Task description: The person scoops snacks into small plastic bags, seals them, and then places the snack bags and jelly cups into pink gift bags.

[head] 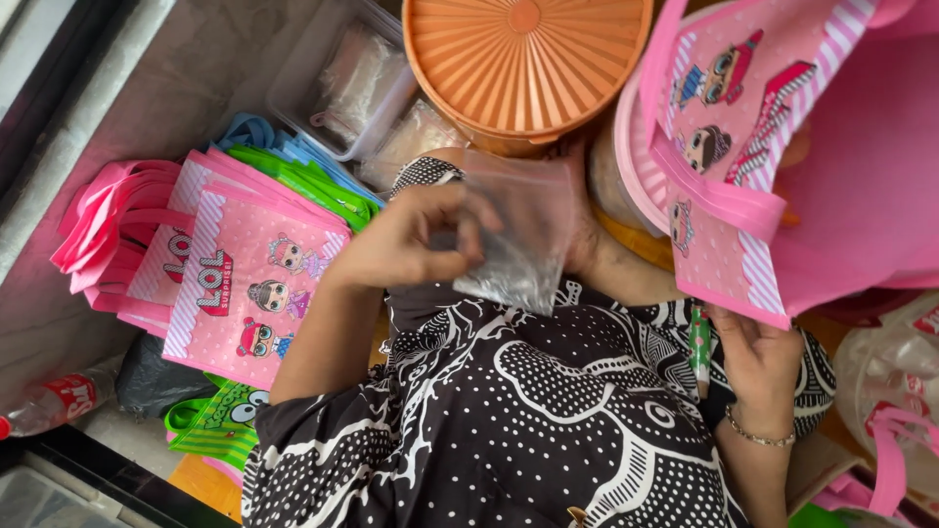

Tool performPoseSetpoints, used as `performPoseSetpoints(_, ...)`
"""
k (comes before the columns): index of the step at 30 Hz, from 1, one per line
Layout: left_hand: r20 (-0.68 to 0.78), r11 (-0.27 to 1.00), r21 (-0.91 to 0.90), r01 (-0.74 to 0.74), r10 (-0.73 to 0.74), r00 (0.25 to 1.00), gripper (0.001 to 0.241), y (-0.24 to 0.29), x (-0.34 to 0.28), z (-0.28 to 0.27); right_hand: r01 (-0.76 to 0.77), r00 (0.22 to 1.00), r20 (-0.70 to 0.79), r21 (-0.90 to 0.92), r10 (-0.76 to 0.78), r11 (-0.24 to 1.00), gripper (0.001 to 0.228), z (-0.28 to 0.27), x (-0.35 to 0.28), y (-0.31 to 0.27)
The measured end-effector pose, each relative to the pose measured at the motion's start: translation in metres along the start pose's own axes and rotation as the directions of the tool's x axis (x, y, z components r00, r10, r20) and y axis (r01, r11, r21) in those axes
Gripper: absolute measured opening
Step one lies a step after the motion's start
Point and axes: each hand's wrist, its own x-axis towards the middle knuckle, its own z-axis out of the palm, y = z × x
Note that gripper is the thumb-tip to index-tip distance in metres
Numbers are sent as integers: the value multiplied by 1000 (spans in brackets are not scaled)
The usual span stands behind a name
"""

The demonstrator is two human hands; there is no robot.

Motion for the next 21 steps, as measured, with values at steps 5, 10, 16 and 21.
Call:
performPoseSetpoints(5,515,972,223,-79,-48,856,47,-9,39,62,1,916,352,474,-191,881,43,3,7,-41)
performPoseSetpoints(10,598,939,319,-127,-95,796,37,-10,66,105,-87,886,371,721,-277,687,40,1,11,-60)
performPoseSetpoints(16,596,880,461,-112,-214,774,46,-12,82,117,52,978,136,581,-160,812,11,-21,-3,-37)
performPoseSetpoints(21,553,991,131,-9,-65,831,55,-39,95,153,231,964,34,391,-265,891,28,-27,-13,-38)
